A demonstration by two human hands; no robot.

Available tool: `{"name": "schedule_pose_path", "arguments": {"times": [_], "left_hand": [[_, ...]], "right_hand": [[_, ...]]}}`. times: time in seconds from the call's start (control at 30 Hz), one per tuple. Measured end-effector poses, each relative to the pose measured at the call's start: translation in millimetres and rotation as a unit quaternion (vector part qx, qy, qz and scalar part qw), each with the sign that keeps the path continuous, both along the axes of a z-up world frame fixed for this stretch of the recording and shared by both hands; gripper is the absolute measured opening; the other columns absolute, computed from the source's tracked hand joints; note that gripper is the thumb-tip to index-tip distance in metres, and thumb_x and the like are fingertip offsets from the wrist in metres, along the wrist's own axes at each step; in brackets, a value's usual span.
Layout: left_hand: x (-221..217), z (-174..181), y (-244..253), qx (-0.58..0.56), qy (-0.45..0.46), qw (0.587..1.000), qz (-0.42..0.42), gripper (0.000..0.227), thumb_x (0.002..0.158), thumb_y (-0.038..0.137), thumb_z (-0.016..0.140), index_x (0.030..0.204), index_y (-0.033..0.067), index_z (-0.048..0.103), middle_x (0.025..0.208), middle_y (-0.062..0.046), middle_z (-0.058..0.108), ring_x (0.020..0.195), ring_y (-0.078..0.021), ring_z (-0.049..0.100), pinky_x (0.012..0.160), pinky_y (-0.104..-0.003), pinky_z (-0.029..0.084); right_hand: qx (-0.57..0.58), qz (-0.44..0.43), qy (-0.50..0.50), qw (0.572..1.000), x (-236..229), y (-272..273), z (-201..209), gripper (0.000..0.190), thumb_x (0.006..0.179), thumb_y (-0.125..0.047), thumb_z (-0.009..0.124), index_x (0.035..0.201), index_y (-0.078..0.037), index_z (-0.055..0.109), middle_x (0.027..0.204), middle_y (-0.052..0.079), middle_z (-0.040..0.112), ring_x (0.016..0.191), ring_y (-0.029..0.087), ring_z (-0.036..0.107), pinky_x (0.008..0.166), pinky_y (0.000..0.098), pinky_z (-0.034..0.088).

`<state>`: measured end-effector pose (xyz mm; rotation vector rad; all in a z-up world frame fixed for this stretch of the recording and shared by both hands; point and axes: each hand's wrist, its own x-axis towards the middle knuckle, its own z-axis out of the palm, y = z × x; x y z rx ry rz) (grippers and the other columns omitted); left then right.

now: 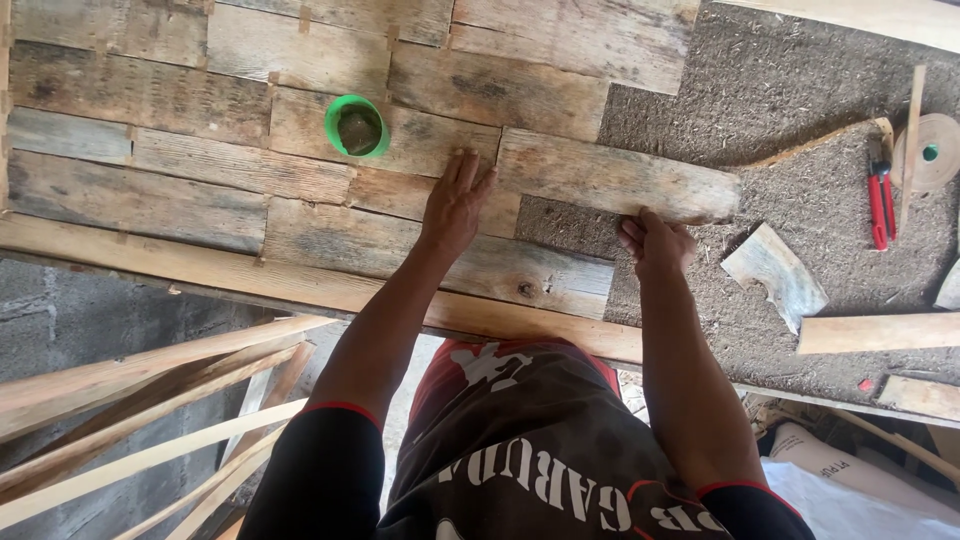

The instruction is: Applying thin veneer or wood strips to a surface using a utility knife.

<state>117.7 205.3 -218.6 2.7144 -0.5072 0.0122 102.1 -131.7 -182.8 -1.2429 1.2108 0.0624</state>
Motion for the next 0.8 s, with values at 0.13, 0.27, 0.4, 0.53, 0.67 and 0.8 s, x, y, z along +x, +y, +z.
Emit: {"name": "schedule_pose_path", "arguments": {"times": [0.13,0.27,0.4,0.53,0.67,0.8], "left_hand": [[1.5,3.7,0.8,0.01,0.01,1.0,-0.006,0.067,0.086,-0.012,0.065,0.148,0.0123,0.059,0.159,-0.023,0.041,0.148,-0.0421,0.039,0.116,-0.047,0.048],[3.4,13.5,-0.7,0.019,0.039,0.999,-0.003,0.071,0.081,-0.012,0.066,0.147,0.0144,0.058,0.158,-0.022,0.039,0.146,-0.0421,0.037,0.11,-0.046,0.049],[3.8,11.7,-0.4,0.032,0.043,0.999,-0.002,0.07,0.081,-0.007,0.068,0.146,0.0141,0.057,0.156,-0.019,0.04,0.146,-0.0407,0.036,0.111,-0.046,0.048],[4.5,8.5,0.9,0.024,0.035,0.999,0.0,0.066,0.085,-0.007,0.067,0.147,0.0144,0.058,0.156,-0.018,0.042,0.146,-0.0401,0.038,0.112,-0.045,0.049],[4.2,14.5,0.6,0.024,0.035,0.999,-0.001,0.069,0.082,-0.008,0.067,0.146,0.0133,0.058,0.155,-0.02,0.042,0.144,-0.0409,0.039,0.109,-0.045,0.05],[3.6,5.5,0.7,0.017,0.029,0.999,0.006,0.07,0.083,-0.012,0.066,0.147,0.0162,0.057,0.156,-0.02,0.042,0.147,-0.04,0.037,0.107,-0.044,0.053]], "right_hand": [[-0.014,-0.008,0.013,1.0,2.4,0.9,0.8,0.02,0.091,-0.009,0.077,0.103,0.004,0.065,0.09,0.019,0.077,0.071,0.023,0.08,0.06,0.033,0.065],[-0.006,0.003,0.014,1.0,2.0,-2.3,-1.7,0.019,0.092,-0.01,0.077,0.102,0.003,0.067,0.09,0.018,0.077,0.07,0.022,0.079,0.059,0.0322,0.064],[-0.003,0.015,0.007,1.0,1.9,-4.6,-5.7,0.018,0.093,-0.01,0.076,0.102,0.002,0.067,0.09,0.017,0.078,0.071,0.021,0.079,0.06,0.0322,0.064],[-0.002,0.028,0.006,1.0,-0.3,-3.9,-4.9,0.015,0.093,-0.011,0.075,0.102,0.0,0.069,0.09,0.014,0.078,0.073,0.019,0.079,0.062,0.0317,0.065],[-0.013,0.016,0.01,1.0,-1.3,0.9,-2.4,0.015,0.093,-0.013,0.075,0.1,0.0,0.069,0.09,0.013,0.078,0.073,0.018,0.079,0.064,0.0313,0.065],[-0.019,0.012,0.011,1.0,-1.6,0.4,-6.4,0.015,0.093,-0.014,0.076,0.099,-0.001,0.069,0.09,0.013,0.078,0.072,0.017,0.079,0.062,0.03,0.065]]}}
